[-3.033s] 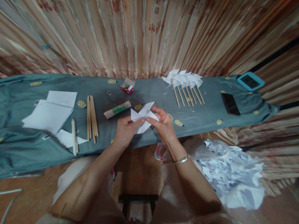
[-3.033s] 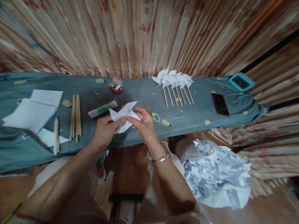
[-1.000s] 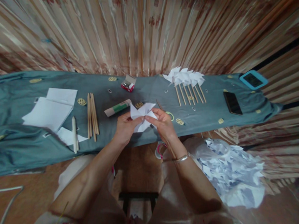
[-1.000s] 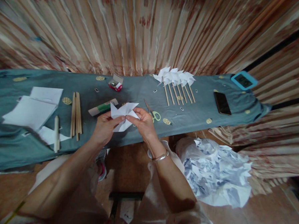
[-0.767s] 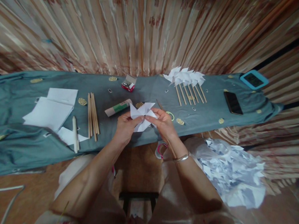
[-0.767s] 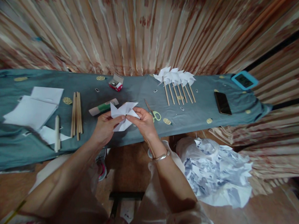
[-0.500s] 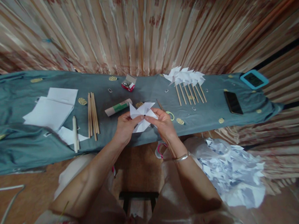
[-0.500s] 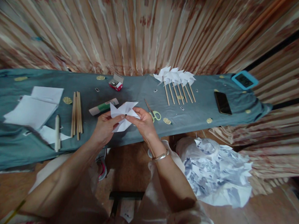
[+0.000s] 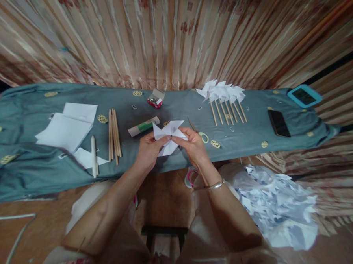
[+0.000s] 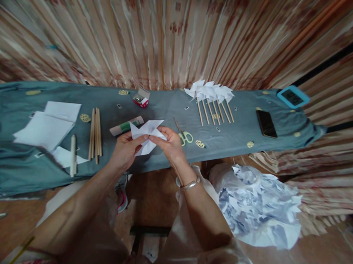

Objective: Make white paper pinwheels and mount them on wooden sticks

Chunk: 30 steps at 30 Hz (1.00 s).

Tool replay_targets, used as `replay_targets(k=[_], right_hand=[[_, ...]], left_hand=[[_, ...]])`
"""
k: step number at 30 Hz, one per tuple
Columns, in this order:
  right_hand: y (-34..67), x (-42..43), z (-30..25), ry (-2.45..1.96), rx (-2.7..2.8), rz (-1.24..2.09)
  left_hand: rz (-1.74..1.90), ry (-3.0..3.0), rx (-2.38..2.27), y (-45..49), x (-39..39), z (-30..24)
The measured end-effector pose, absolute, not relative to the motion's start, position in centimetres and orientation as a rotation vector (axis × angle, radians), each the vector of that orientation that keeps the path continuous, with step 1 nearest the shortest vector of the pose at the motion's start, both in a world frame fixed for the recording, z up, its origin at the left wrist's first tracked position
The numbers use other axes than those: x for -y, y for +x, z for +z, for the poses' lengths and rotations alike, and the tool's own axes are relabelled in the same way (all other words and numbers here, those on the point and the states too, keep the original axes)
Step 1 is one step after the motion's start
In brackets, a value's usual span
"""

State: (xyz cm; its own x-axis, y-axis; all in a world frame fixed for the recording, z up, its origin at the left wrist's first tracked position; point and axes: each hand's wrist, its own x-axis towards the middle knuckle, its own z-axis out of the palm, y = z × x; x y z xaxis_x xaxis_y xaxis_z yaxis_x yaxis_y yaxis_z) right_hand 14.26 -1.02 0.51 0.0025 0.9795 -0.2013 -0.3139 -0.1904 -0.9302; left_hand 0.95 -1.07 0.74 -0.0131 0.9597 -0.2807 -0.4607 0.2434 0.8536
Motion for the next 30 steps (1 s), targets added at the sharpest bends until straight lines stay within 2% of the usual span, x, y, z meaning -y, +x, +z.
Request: replay_targets(k=[15,18,21,25,30], right_hand=[[13.3,-0.2,0.7,-1.130,0.779,1.399],[13.5,-0.5,0.9,-1.120,0.768,1.377],[13.6,-0.7,1.0,-1.134,0.766,1.364],[13.7,-0.8,0.9,-1.136,0.778,1.362],[13.7,-0.9,1.0,-1.118,0.805,1.356]], left_hand=[[1.393,0.776,-1.110,-3.1,0.2,0.6],[1.449,0.916,-1.249,-6.0,-0.8,-0.1],[1.452,1.240,-1.588,-9.4,-2.1,-0.9],[1.055,1.707,-2.001,-12.7,-3.0,-1.4],[0.800,1.929,-2.116,-13.7,-3.1,-2.1]])
